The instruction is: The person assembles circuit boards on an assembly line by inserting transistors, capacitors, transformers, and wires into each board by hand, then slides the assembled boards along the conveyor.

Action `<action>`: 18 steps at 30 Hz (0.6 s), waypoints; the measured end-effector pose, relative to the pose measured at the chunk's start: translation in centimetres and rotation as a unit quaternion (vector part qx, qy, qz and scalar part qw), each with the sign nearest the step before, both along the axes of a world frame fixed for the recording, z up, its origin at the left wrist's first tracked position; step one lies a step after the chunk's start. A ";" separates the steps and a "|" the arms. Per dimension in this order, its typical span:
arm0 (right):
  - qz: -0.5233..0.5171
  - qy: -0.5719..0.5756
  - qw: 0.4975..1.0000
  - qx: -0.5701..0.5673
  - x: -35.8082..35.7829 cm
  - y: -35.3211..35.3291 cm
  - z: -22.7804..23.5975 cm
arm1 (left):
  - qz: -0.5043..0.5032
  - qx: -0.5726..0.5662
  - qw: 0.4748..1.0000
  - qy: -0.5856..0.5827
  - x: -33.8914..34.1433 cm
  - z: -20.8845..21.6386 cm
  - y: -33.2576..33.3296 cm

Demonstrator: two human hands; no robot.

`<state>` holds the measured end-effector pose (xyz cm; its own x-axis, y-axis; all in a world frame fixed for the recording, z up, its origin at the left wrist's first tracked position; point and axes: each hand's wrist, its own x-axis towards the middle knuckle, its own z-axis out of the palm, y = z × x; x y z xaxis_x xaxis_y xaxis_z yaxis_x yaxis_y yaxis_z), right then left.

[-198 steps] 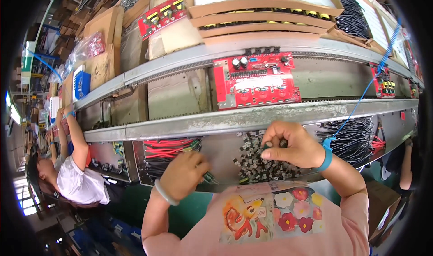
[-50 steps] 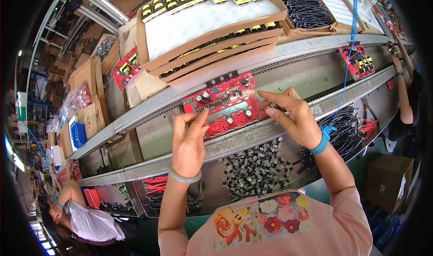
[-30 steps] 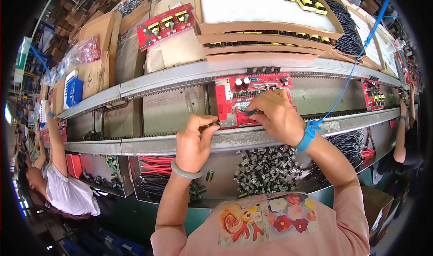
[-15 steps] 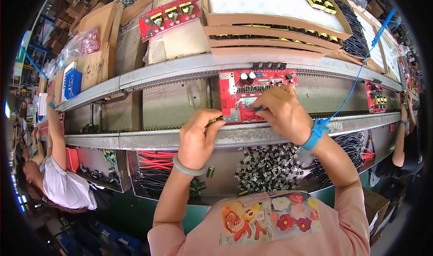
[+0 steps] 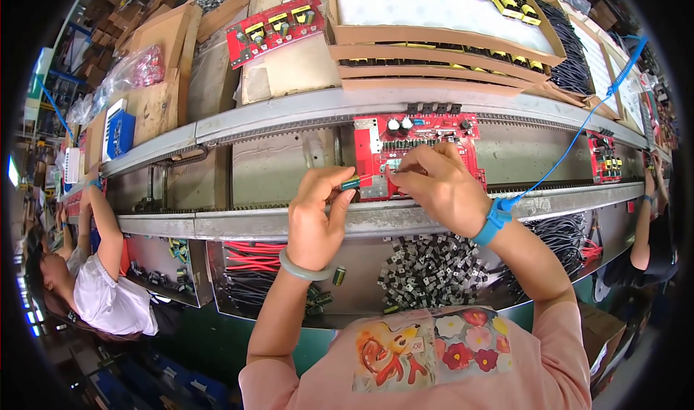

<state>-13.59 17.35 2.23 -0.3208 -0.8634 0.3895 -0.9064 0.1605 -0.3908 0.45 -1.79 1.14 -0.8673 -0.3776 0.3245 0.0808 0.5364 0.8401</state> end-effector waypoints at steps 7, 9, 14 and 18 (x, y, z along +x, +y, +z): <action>-0.004 0.023 1.000 -0.003 0.0 0.2 -1.2 | 0.017 0.005 0.998 -0.055 -2.1 0.8 -0.1; -0.005 0.011 1.000 -0.005 0.2 0.2 -1.3 | -0.017 -0.055 0.998 -0.041 -2.7 0.6 -0.3; -0.014 0.015 1.000 -0.008 0.2 0.2 -1.2 | -0.040 -0.100 0.993 -0.041 -3.4 0.8 -0.2; -0.014 0.009 1.000 -0.012 0.1 0.3 -1.4 | -0.042 -0.143 0.988 -0.033 -3.8 1.0 -0.2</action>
